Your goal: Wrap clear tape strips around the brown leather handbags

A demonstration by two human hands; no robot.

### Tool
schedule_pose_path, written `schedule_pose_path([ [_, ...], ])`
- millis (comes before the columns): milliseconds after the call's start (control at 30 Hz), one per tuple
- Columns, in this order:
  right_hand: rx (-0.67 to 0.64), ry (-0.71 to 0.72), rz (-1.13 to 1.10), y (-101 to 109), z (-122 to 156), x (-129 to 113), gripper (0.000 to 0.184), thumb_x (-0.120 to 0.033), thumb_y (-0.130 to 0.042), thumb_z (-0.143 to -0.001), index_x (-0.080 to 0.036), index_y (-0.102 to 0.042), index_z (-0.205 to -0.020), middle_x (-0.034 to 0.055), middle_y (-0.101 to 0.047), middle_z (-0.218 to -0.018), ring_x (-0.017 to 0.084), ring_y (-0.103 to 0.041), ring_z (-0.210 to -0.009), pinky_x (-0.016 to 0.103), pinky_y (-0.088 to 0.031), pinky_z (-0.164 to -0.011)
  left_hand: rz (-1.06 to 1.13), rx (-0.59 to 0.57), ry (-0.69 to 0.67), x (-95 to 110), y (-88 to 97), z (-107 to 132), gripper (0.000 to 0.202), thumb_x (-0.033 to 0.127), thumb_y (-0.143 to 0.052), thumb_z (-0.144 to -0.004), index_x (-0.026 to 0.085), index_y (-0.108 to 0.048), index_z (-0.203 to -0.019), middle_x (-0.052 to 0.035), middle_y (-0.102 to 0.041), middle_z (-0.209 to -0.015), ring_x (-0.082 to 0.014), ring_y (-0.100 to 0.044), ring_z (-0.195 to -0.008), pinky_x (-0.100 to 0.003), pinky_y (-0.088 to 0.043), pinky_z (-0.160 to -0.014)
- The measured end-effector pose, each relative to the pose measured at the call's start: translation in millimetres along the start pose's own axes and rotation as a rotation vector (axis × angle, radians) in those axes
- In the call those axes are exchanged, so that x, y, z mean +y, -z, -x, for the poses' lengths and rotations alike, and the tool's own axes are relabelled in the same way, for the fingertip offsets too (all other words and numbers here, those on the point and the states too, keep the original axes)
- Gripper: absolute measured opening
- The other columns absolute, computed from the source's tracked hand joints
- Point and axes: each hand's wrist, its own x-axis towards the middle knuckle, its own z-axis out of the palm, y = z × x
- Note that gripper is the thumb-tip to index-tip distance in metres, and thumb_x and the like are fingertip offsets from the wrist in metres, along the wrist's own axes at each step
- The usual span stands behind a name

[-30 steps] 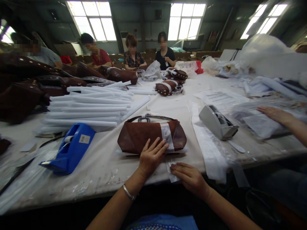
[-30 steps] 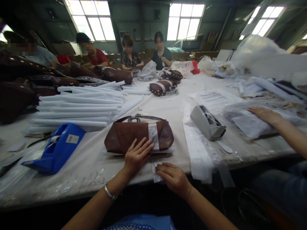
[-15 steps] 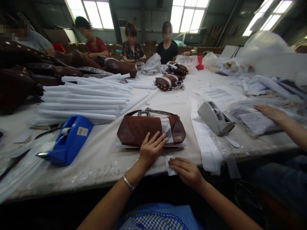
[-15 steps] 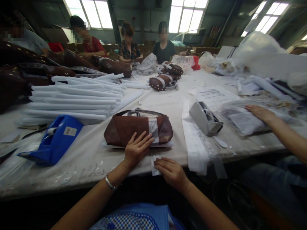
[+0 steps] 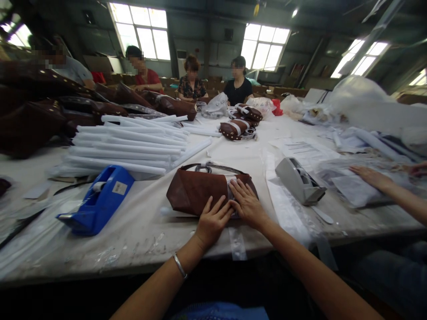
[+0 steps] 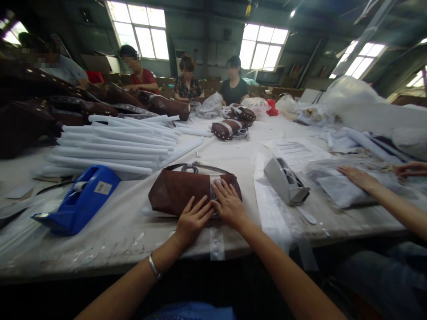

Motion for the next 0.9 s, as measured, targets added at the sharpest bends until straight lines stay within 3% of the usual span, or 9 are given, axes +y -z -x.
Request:
schedule_pose_path([
  [167,-0.106,-0.040,-0.009,-18,8,8,0.066,-0.036,-0.045,-0.102,-0.022,-0.014,-0.159,0.0102,-0.025,-0.163,0.028,-0.018,-0.152,0.055,-0.032,-0.119,0.070,-0.071,0.000,2,8.7,4,0.038,0.021,-0.048,-0.099,0.021,-0.057,-0.135,-0.0049,-0.058,-0.143,-0.0240,-0.041,-0.143,-0.053,-0.021,-0.124],
  [367,-0.188,-0.072,-0.038,-10,7,7,0.067,-0.042,-0.046,-0.100,-0.023,-0.018,-0.159,0.0073,-0.022,-0.164,0.026,-0.014,-0.153,0.051,-0.026,-0.122,0.092,-0.117,-0.032,6,16.3,14,0.038,0.025,-0.051,-0.098,0.027,-0.057,-0.135,-0.0043,-0.055,-0.147,-0.0244,-0.040,-0.143,-0.054,-0.014,-0.125],
  [467,-0.240,-0.090,-0.035,5,-4,4,0.058,-0.039,-0.040,-0.102,-0.023,-0.027,-0.156,0.0071,-0.030,-0.162,0.026,-0.021,-0.151,0.054,-0.024,-0.122,0.055,-0.127,-0.020,7,12.8,17,0.039,0.025,-0.050,-0.098,0.026,-0.056,-0.137,-0.0033,-0.049,-0.152,-0.0239,-0.039,-0.144,-0.053,-0.009,-0.126],
  [533,-0.191,-0.108,-0.013,18,-18,-1,0.053,-0.038,-0.035,-0.104,-0.024,-0.032,-0.155,0.0063,-0.034,-0.160,0.026,-0.023,-0.151,0.057,-0.020,-0.122,0.052,-0.131,-0.019,7,10.0,19,0.039,0.027,-0.050,-0.098,0.027,-0.056,-0.137,-0.0033,-0.046,-0.153,-0.0242,-0.039,-0.144,-0.054,-0.008,-0.126],
  [633,-0.015,-0.160,0.038,24,-39,-8,0.056,-0.040,-0.032,-0.104,-0.021,-0.027,-0.156,0.0074,-0.025,-0.163,0.026,-0.013,-0.153,0.056,-0.012,-0.124,0.065,-0.144,-0.013,7,8.2,20,0.040,0.027,-0.051,-0.098,0.027,-0.055,-0.138,-0.0040,-0.045,-0.154,-0.0255,-0.036,-0.145,-0.055,-0.007,-0.125],
  [700,-0.023,-0.176,0.032,13,-46,-8,0.061,-0.044,-0.035,-0.103,-0.017,-0.024,-0.157,0.0099,-0.023,-0.164,0.027,-0.010,-0.153,0.055,-0.013,-0.124,0.078,-0.159,-0.006,7,8.8,20,0.041,0.027,-0.050,-0.098,0.027,-0.054,-0.139,-0.0039,-0.044,-0.155,-0.0249,-0.034,-0.146,-0.055,-0.007,-0.125],
  [833,-0.253,-0.202,-0.039,-23,-44,-1,0.067,-0.052,-0.037,-0.102,-0.014,-0.026,-0.156,0.0132,-0.028,-0.161,0.027,-0.020,-0.151,0.051,-0.020,-0.123,0.117,-0.212,0.013,7,13.2,17,0.042,0.026,-0.048,-0.098,0.028,-0.053,-0.140,-0.0037,-0.041,-0.157,-0.0223,-0.033,-0.147,-0.052,-0.007,-0.125],
  [900,-0.292,-0.207,-0.041,-31,-41,2,0.070,-0.053,-0.037,-0.101,-0.012,-0.026,-0.156,0.0144,-0.026,-0.162,0.028,-0.020,-0.151,0.051,-0.020,-0.123,0.139,-0.244,0.019,7,16.0,15,0.044,0.025,-0.049,-0.097,0.027,-0.052,-0.141,-0.0042,-0.039,-0.158,-0.0229,-0.033,-0.147,-0.053,-0.008,-0.125],
])
